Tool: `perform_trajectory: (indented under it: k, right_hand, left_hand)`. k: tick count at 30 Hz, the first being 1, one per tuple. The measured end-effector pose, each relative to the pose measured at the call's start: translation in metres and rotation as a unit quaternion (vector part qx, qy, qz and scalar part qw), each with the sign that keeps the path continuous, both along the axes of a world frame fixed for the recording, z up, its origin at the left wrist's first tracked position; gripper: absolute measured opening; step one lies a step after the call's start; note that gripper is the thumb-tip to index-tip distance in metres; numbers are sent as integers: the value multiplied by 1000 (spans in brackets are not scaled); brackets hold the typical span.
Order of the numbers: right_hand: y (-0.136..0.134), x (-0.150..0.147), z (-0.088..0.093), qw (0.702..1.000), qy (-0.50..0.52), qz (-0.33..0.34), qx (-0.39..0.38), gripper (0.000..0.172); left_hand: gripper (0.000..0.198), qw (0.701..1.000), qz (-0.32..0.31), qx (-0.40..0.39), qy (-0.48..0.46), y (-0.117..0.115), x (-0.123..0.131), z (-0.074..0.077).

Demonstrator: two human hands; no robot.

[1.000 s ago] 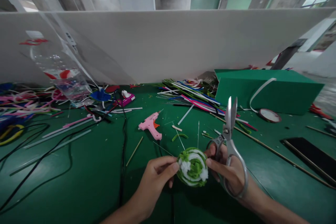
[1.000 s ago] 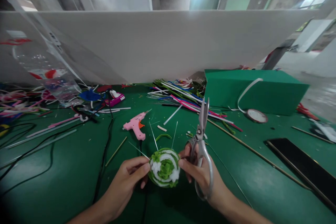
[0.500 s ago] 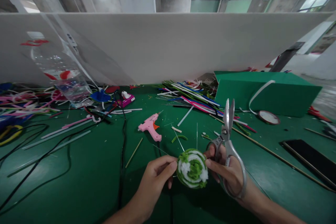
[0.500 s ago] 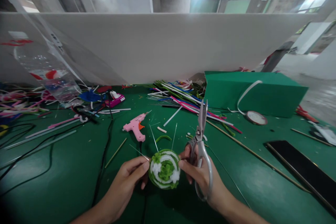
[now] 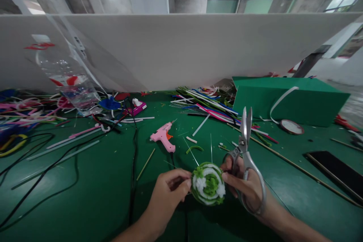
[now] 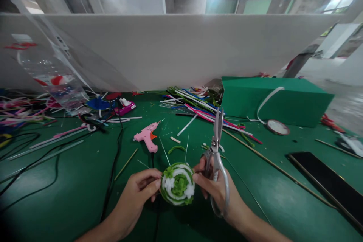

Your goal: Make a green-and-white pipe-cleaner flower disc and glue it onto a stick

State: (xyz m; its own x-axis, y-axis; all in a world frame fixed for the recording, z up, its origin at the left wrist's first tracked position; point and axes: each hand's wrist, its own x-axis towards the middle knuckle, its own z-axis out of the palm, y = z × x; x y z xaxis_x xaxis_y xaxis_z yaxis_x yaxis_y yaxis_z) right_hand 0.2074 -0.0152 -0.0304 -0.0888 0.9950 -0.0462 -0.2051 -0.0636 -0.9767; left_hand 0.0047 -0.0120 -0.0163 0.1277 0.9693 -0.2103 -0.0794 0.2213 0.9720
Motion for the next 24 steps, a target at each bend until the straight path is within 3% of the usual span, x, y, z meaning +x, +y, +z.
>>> perform_trajectory:
  k: [5,14,19,22,24]
  right_hand:
    - [0,-1,5,1000,-14,-10,-5,33]
    - [-1,4,-3,1000,-5,-2,15,23]
    - [11,16,13,999,-35,5,1,20]
    - [18,28,33,998,-32,-55,25,20]
    - [8,41,38,994,-1,-96,54,16]
  left_hand:
    - [7,1000,12,5,-13,1,-1,-3]
    - [12,995,-98,-3,-4,3,0,10]
    - [11,999,-44,32,1,4,-4,10]
    - [12,998,-14,52,-17,5,-6,8]
    - [14,998,-2,51,-25,6,-6,7]
